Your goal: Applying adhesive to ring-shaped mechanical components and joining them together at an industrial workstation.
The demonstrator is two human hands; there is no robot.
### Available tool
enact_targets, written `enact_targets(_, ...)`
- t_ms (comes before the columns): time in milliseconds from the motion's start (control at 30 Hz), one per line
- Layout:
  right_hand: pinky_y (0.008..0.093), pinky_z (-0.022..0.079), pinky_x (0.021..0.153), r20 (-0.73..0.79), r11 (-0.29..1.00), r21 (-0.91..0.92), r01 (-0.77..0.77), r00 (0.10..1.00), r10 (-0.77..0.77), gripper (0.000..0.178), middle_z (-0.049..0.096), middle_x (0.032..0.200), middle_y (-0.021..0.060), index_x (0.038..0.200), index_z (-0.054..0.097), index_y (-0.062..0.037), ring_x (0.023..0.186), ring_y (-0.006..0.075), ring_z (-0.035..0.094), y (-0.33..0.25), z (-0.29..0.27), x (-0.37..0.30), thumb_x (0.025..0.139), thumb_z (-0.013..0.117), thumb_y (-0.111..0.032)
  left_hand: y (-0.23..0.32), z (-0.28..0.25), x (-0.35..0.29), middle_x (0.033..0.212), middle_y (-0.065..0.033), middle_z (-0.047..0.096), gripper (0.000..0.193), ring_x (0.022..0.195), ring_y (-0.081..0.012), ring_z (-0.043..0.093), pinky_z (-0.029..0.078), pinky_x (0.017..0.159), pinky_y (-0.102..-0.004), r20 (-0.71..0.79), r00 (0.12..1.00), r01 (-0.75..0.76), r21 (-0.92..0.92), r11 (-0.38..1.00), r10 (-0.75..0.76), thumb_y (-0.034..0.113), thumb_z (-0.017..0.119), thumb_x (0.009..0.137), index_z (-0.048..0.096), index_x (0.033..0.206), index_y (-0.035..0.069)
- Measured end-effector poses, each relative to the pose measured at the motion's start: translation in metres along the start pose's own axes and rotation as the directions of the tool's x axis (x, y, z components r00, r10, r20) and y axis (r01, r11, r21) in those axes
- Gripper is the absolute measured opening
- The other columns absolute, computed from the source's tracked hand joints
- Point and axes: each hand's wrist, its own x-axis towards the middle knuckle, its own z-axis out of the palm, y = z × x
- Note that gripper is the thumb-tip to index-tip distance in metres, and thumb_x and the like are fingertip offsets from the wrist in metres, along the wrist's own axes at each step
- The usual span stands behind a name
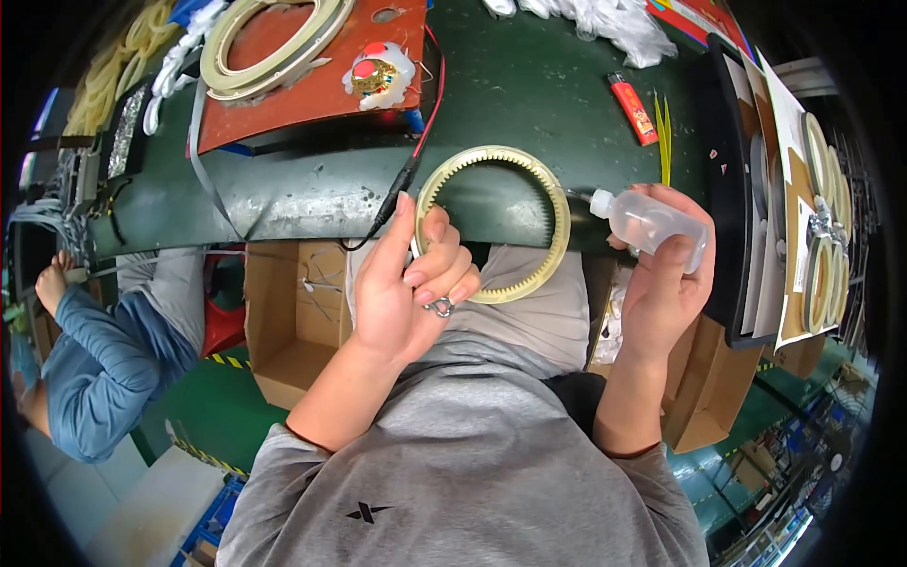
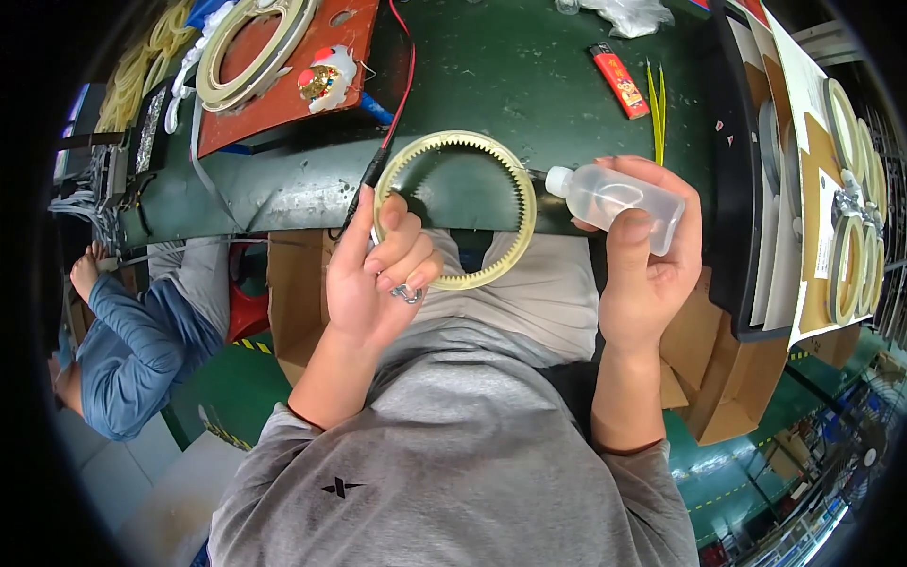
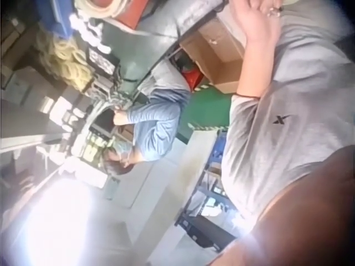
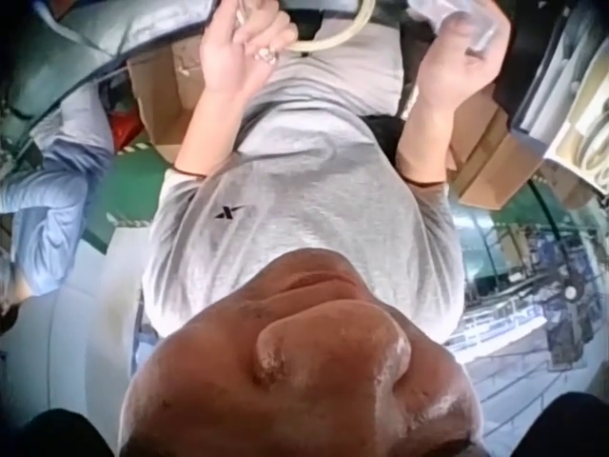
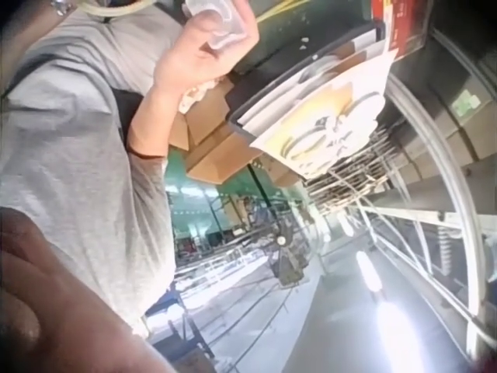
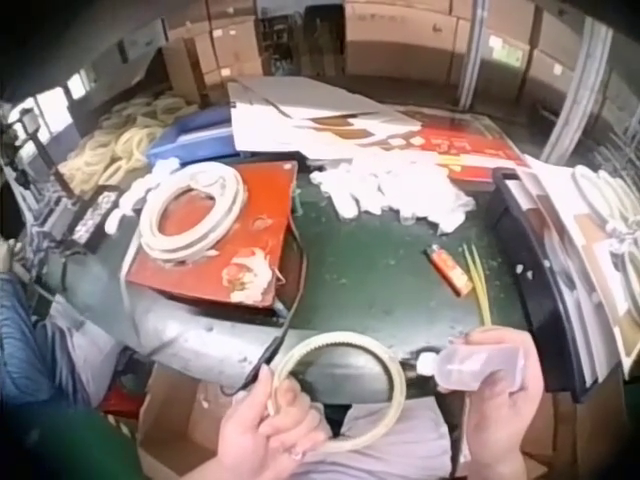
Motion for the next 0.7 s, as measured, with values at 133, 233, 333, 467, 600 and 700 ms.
enact_targets(133,0.0336,0.057,0.072,0.008,0.998,-0.047,0.037,0.999,-0.037,0.057,0.064,0.118,0.0215,0.125,0.055,0.0058,0.099,0.0244,0.067,0.0029,0.0029,-0.0006,0.101,0.058,-0.046,0.0001,0.0006,-0.0004,0.059,0.0099,0.029,0.043,0.049,-0.0046,0.028,0.034,0.059,-0.0248,-0.006,1.0,0.001,0.004,1.0,-0.001,0.043,0.029,0.111,0.054,0.093,0.014)
enact_targets(233,0.0332,0.057,0.074,0.021,0.995,-0.083,0.053,0.998,-0.051,0.056,0.064,0.119,0.0211,0.124,0.055,0.0053,0.102,0.0248,0.067,0.0009,0.0009,-0.0021,0.101,0.059,-0.045,-0.0017,0.0006,-0.0014,0.059,0.01,0.029,0.043,0.049,-0.0046,0.028,0.035,0.059,-0.0249,-0.017,1.0,0.002,-0.002,1.0,-0.002,0.043,0.029,0.111,0.054,0.092,0.014)
enact_targets(333,0.0333,0.058,0.075,0.013,0.993,-0.088,0.075,0.997,-0.074,0.055,0.064,0.119,0.021,0.124,0.055,0.0053,0.105,0.0254,0.066,0.0013,0.0008,-0.0018,0.101,0.059,-0.045,-0.0006,0.0001,0.001,0.059,0.0101,0.029,0.043,0.049,-0.0045,0.027,0.035,0.059,-0.0251,-0.012,1.0,0.008,0.008,1.0,-0.008,0.043,0.028,0.111,0.054,0.092,0.014)
enact_targets(467,0.0332,0.059,0.077,0.03,0.991,-0.101,0.086,0.996,-0.083,0.055,0.063,0.12,0.02,0.124,0.055,0.005,0.107,0.0253,0.066,0.0002,0.0,-0.001,0.101,0.058,-0.045,-0.0018,0.0016,-0.0003,0.059,0.01,0.029,0.044,0.049,-0.0045,0.027,0.035,0.059,-0.025,-0.022,1.0,0.001,0.007,1.0,-0.001,0.043,0.028,0.112,0.054,0.091,0.014)
enact_targets(600,0.0334,0.059,0.078,0.036,0.987,-0.131,0.094,0.995,-0.09,0.056,0.063,0.12,0.0191,0.123,0.056,0.0046,0.107,0.0249,0.066,-0.0019,-0.0003,-0.0019,0.1,0.059,-0.046,-0.002,0.0004,0.0003,0.059,0.01,0.029,0.044,0.049,-0.0044,0.027,0.035,0.059,-0.0248,-0.01,1.0,-0.003,-0.004,1.0,0.003,0.043,0.027,0.112,0.054,0.091,0.014)
enact_targets(700,0.0335,0.06,0.078,0.028,0.982,-0.15,0.111,0.994,-0.107,0.058,0.063,0.12,0.0191,0.122,0.057,0.0048,0.106,0.0244,0.066,-0.0013,0.0006,-0.0021,0.099,0.06,-0.048,-0.002,0.0001,-0.0004,0.059,0.01,0.028,0.044,0.049,-0.0044,0.027,0.035,0.059,-0.0246,-0.001,1.0,-0.003,0.012,1.0,0.003,0.043,0.027,0.112,0.055,0.092,0.014)
